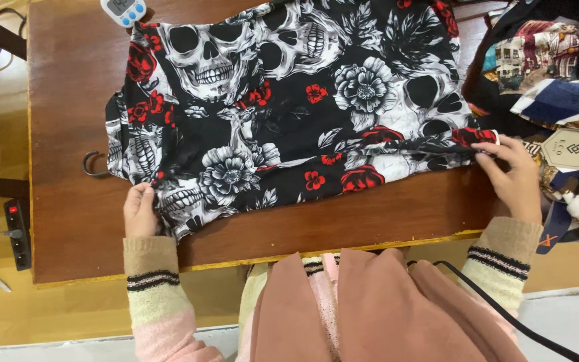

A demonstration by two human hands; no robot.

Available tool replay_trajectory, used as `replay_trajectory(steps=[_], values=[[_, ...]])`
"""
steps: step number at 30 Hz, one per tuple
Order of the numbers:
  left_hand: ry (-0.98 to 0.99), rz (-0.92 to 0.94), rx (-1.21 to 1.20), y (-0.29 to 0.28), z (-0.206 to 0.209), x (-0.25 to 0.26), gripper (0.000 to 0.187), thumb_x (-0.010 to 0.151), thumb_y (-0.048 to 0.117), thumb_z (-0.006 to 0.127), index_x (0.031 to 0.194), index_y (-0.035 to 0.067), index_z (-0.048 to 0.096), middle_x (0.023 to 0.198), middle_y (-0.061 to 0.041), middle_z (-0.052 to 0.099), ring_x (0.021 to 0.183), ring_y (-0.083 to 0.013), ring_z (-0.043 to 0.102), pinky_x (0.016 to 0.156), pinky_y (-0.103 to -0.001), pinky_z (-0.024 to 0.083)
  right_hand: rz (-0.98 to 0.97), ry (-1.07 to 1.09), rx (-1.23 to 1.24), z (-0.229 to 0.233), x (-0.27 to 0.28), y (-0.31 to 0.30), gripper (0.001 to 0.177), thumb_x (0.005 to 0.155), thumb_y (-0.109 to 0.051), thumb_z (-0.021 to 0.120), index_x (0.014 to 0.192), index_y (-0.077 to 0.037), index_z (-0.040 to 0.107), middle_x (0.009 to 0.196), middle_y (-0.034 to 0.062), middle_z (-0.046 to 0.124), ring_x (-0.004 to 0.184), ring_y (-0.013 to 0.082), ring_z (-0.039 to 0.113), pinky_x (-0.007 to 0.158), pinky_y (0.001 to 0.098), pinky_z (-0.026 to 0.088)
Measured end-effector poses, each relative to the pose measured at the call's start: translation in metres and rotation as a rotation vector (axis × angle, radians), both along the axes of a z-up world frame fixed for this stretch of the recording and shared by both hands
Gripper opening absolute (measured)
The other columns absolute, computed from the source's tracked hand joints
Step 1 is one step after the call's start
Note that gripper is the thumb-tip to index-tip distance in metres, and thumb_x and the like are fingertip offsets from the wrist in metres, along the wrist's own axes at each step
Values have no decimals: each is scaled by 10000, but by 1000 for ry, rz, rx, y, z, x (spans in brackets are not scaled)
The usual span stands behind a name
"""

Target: The person unfolds a skull-patterned shirt on a wooden table, places a hanger inside, buttons the shirt, and folds it neatly. The shirt is handled one at a time and ends folded on the table.

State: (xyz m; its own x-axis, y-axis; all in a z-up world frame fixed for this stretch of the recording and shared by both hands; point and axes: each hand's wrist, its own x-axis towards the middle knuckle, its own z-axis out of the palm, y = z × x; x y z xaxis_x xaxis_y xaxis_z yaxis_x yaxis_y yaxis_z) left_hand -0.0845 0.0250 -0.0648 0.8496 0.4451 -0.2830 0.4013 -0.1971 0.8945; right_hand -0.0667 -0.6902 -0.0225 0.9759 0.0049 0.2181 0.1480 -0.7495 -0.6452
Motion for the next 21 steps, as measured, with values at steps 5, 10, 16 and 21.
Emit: replay_trajectory(steps=[5,10,16,21], values=[[-43,-62,-380,57,-43,5,223,1093,212,468,1278,107,535,880,68,560,652,12,479,530,-139,363,25,123,-32,14,3,6,605,757,-83,825,1340,-67,663,1443,205,506,1264,373,509,1077,436,402],[-5,-222,-1,6,-1,5,410,997,201,613,1322,-41,554,1134,-109,637,992,-143,582,866,-236,463,-39,-122,-54,-7,0,2,302,941,43,764,1237,-7,740,1362,214,527,1200,351,522,991,408,438],[-75,-320,-167,4,3,16,295,1003,108,591,1286,23,609,1080,-69,685,935,-118,626,842,-230,503,-42,-239,35,5,3,7,133,1036,101,659,1169,93,662,1394,234,481,1289,372,457,1076,441,393],[-236,-494,-859,13,31,-7,652,834,239,760,1374,-35,518,1252,-177,632,1135,-319,621,985,-476,531,-73,-212,167,15,-28,-18,89,1006,21,641,1081,-26,628,1778,292,277,1680,451,219,1402,568,184]])
